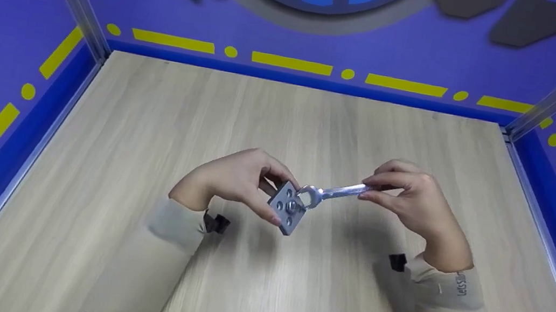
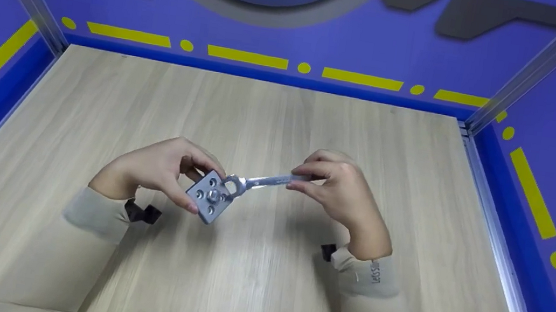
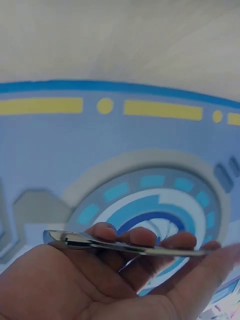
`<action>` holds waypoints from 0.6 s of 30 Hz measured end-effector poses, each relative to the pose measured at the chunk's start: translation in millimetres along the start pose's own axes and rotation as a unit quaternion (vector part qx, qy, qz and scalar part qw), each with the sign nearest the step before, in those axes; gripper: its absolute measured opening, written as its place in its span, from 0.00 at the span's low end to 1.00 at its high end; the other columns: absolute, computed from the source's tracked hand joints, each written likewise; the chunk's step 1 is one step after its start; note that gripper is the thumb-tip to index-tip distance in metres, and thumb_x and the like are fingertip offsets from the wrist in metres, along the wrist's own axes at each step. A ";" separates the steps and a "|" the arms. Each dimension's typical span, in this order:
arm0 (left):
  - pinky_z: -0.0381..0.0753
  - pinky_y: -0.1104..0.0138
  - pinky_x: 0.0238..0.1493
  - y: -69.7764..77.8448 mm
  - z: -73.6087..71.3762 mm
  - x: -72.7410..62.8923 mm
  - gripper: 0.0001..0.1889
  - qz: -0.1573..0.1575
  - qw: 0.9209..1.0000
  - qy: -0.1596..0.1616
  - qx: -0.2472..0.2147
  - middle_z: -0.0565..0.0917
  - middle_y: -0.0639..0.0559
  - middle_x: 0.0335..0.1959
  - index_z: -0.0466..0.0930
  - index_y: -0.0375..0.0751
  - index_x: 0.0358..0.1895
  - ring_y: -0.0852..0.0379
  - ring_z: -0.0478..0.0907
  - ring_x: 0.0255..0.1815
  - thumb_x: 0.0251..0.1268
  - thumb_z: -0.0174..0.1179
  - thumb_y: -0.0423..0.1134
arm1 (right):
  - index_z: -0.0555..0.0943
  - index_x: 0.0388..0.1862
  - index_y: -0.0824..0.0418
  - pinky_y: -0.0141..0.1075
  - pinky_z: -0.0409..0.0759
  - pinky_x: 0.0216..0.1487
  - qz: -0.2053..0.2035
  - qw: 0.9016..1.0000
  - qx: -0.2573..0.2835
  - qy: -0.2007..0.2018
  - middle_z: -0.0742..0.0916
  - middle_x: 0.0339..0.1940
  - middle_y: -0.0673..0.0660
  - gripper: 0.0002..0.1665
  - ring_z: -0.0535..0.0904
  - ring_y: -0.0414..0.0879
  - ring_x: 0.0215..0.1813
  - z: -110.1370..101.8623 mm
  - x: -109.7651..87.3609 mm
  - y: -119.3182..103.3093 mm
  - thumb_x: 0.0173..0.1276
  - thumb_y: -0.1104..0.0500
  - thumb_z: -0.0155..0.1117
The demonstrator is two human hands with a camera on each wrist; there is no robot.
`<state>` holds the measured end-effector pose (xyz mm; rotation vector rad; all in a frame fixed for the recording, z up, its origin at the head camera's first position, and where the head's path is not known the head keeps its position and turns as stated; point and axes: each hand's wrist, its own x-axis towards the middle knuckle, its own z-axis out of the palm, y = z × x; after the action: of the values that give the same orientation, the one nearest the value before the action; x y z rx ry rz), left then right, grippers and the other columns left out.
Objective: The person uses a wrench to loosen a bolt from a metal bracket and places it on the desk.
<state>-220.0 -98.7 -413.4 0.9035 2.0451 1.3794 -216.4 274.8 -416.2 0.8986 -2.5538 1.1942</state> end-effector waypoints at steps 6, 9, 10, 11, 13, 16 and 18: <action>0.95 0.60 0.69 1.1 -3.0 -6.6 0.34 0.004 0.995 0.099 0.003 0.93 0.48 0.61 0.90 0.43 0.68 0.50 0.93 0.58 0.54 0.90 0.39 | 0.97 0.41 0.63 0.16 0.88 0.44 -0.007 0.997 0.012 0.080 0.93 0.40 0.57 0.13 0.87 0.32 0.42 -11.2 -1.1 -0.7 0.58 0.74 0.88; 0.94 0.62 0.70 1.0 -0.1 -4.1 0.37 0.011 0.980 0.199 -0.021 0.90 0.47 0.65 0.88 0.42 0.70 0.49 0.92 0.63 0.55 0.90 0.39 | 0.97 0.41 0.65 0.18 0.89 0.43 -0.006 0.991 0.037 0.125 0.93 0.40 0.54 0.14 0.88 0.33 0.41 -6.8 -0.1 -4.2 0.59 0.77 0.86; 0.94 0.63 0.70 0.5 1.9 -2.0 0.37 0.018 0.972 0.233 -0.026 0.90 0.47 0.66 0.87 0.42 0.71 0.49 0.92 0.64 0.56 0.90 0.39 | 0.97 0.42 0.65 0.18 0.90 0.42 -0.001 0.989 0.047 0.138 0.92 0.40 0.52 0.13 0.88 0.34 0.40 -3.8 0.6 -5.8 0.60 0.77 0.85; 0.94 0.64 0.70 0.0 4.2 0.7 0.37 0.028 0.964 0.265 -0.028 0.89 0.46 0.66 0.87 0.41 0.72 0.48 0.91 0.65 0.57 0.89 0.38 | 0.97 0.42 0.65 0.19 0.89 0.41 0.008 0.987 0.057 0.150 0.92 0.41 0.50 0.13 0.88 0.35 0.40 -0.2 1.6 -7.6 0.61 0.77 0.85; 0.93 0.67 0.71 -1.8 9.7 7.2 0.37 0.050 0.945 0.321 -0.028 0.88 0.45 0.67 0.86 0.38 0.72 0.48 0.89 0.67 0.57 0.89 0.37 | 0.97 0.43 0.64 0.20 0.87 0.38 0.038 0.982 0.075 0.171 0.92 0.41 0.46 0.11 0.86 0.36 0.39 8.2 3.8 -11.6 0.63 0.74 0.85; 0.91 0.69 0.72 -6.2 19.0 17.1 0.38 0.086 0.917 0.390 -0.012 0.87 0.42 0.66 0.85 0.33 0.70 0.48 0.87 0.66 0.56 0.90 0.35 | 0.97 0.44 0.63 0.22 0.82 0.34 0.092 0.973 0.098 0.188 0.91 0.40 0.43 0.08 0.82 0.39 0.38 21.8 7.2 -17.5 0.67 0.69 0.85; 0.91 0.69 0.72 -9.0 25.3 22.8 0.38 0.103 0.901 0.422 -0.001 0.87 0.42 0.65 0.85 0.31 0.69 0.49 0.86 0.65 0.54 0.90 0.35 | 0.97 0.43 0.61 0.24 0.79 0.32 0.125 0.968 0.105 0.191 0.90 0.39 0.43 0.06 0.79 0.40 0.37 30.0 9.1 -20.5 0.68 0.66 0.86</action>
<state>-218.8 -68.7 -431.9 0.5617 2.5963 2.1588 -208.9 238.3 -419.3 0.3355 -2.2999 1.5587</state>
